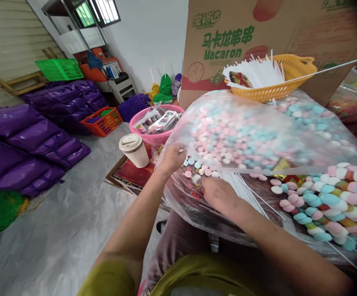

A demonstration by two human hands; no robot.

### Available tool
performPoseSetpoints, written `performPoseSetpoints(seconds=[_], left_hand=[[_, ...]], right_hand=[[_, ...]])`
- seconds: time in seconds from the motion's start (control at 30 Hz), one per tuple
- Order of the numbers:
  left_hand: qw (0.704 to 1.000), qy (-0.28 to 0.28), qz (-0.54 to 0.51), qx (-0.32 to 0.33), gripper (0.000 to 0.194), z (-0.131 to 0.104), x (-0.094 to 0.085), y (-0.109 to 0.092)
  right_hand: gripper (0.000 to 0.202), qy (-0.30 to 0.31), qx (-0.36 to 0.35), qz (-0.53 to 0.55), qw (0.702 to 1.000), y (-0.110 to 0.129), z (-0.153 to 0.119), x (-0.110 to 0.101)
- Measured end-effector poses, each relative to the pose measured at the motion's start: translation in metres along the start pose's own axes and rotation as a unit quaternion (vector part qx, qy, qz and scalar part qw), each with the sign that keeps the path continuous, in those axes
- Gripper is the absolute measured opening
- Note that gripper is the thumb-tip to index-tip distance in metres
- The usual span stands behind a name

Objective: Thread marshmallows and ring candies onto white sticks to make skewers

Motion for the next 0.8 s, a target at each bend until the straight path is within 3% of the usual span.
performPoseSetpoints(seconds=[0.13, 0.27, 0.33, 0.47, 0.57, 0.8], left_hand=[[0.995, 0.063, 0.078, 0.01, 0.024, 0.01, 0.023, 0.003], [0.992, 0.092, 0.085, 0.001, 0.015, 0.003, 0.05, 0.018], [0.993, 0.094, 0.075, 0.001, 0.015, 0.0, 0.054, 0.024], [0.996, 0.084, 0.005, 0.002, 0.027, -0.009, 0.052, 0.022], [0.997, 0.074, -0.032, -0.005, 0.031, -0.013, 0.057, 0.009], [0.992, 0.111, 0.037, 0.05, 0.016, 0.002, 0.08, -0.034]], right_hand=[[0.034, -0.077, 0.082, -0.016, 0.994, -0.031, 0.033, -0.032], [0.032, -0.102, 0.111, -0.038, 0.988, -0.068, 0.031, -0.051], [0.031, -0.078, 0.083, -0.038, 0.993, -0.07, 0.019, -0.048], [0.033, -0.007, 0.008, -0.013, 1.0, -0.053, -0.008, -0.028], [0.031, -0.017, 0.041, -0.022, 0.999, -0.044, -0.017, -0.019], [0.029, -0.032, 0.063, -0.017, 0.997, -0.05, -0.028, -0.013]])
Point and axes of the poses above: each hand's wrist, its own z-axis towards the middle knuckle, its own x-axis out of the palm, y = z × x, the point moved 4 cm from there along z, towards the middle knuckle, and after that the axes turned 12 degrees about z, right-handed, at the moved point
